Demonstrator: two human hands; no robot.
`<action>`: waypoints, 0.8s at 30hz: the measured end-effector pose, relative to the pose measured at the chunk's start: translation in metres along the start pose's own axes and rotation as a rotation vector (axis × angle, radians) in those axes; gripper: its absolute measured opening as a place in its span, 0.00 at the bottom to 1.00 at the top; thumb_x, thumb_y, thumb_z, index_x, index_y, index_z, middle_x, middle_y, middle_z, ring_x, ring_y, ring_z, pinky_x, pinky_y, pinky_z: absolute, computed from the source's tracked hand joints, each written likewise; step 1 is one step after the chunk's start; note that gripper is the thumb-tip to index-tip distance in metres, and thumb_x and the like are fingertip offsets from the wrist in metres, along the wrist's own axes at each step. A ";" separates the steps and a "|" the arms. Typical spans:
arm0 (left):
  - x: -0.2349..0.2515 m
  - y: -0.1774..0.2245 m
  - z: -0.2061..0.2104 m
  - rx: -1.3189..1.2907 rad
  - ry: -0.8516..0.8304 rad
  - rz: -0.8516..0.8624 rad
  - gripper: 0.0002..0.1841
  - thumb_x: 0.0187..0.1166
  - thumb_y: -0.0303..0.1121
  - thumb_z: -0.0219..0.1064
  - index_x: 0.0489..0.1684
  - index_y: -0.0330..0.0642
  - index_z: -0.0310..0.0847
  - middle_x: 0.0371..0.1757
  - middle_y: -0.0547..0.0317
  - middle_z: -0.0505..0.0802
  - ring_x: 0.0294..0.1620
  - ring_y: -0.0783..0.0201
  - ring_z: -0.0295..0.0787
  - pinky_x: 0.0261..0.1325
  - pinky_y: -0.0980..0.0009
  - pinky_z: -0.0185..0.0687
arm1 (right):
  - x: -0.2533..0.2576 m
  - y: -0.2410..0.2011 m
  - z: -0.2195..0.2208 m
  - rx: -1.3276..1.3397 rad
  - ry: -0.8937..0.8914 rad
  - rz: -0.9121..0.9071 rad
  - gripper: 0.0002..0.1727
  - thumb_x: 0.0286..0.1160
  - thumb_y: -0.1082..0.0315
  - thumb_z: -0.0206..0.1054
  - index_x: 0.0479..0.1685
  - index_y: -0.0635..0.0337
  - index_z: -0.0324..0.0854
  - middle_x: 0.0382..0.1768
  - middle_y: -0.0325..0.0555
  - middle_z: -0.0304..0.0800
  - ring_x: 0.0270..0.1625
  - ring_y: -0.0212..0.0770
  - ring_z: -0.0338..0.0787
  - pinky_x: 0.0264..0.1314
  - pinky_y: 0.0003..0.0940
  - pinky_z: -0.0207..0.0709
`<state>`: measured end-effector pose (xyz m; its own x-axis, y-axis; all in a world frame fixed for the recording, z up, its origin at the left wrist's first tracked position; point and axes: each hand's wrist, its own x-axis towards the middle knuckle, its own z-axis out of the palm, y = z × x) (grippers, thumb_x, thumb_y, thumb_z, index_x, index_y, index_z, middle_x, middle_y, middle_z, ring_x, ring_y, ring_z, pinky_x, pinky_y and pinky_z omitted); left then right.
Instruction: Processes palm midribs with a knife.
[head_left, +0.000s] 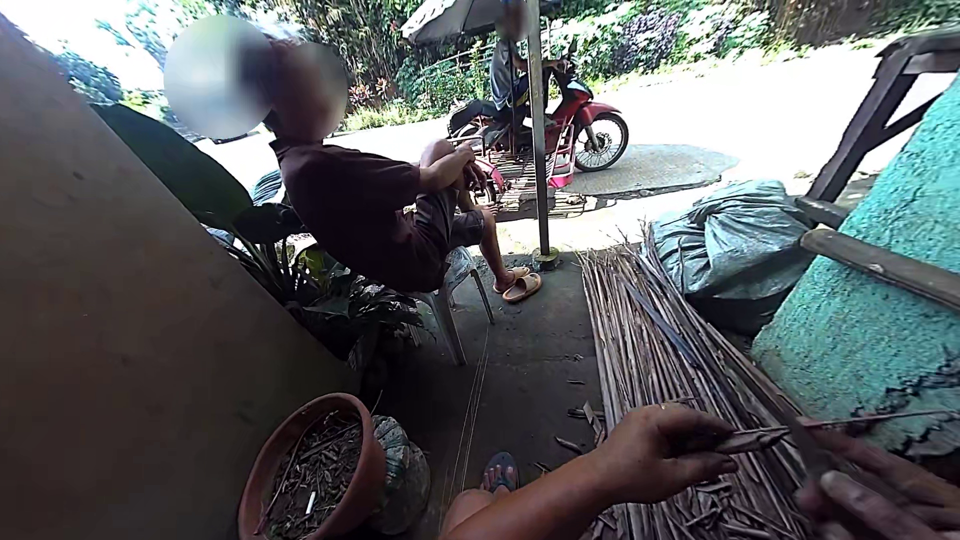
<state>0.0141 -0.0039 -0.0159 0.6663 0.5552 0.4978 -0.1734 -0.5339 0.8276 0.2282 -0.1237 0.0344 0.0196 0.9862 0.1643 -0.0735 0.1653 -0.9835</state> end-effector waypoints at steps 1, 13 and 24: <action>0.000 0.004 -0.002 -0.015 0.002 -0.018 0.15 0.77 0.21 0.70 0.61 0.26 0.84 0.46 0.45 0.92 0.38 0.64 0.90 0.46 0.67 0.90 | 0.002 0.008 0.007 0.008 -0.017 0.002 0.22 0.89 0.70 0.57 0.80 0.56 0.73 0.41 0.34 0.95 0.30 0.29 0.90 0.31 0.27 0.87; -0.006 -0.007 0.000 0.019 0.010 -0.137 0.15 0.79 0.27 0.70 0.62 0.38 0.87 0.41 0.59 0.94 0.32 0.69 0.90 0.36 0.71 0.91 | 0.004 0.002 0.006 0.207 0.206 0.096 0.22 0.87 0.71 0.57 0.78 0.65 0.73 0.34 0.47 0.92 0.20 0.32 0.83 0.21 0.25 0.79; -0.005 -0.010 0.002 0.278 0.038 0.028 0.15 0.85 0.29 0.64 0.65 0.41 0.89 0.51 0.57 0.94 0.46 0.71 0.91 0.52 0.75 0.88 | 0.001 -0.005 0.008 0.225 0.325 0.095 0.22 0.87 0.73 0.55 0.79 0.65 0.72 0.32 0.46 0.91 0.18 0.31 0.82 0.18 0.24 0.77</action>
<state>0.0139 -0.0028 -0.0268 0.6356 0.5586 0.5329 0.0181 -0.7008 0.7131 0.2210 -0.1235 0.0406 0.3135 0.9496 0.0052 -0.3064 0.1063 -0.9460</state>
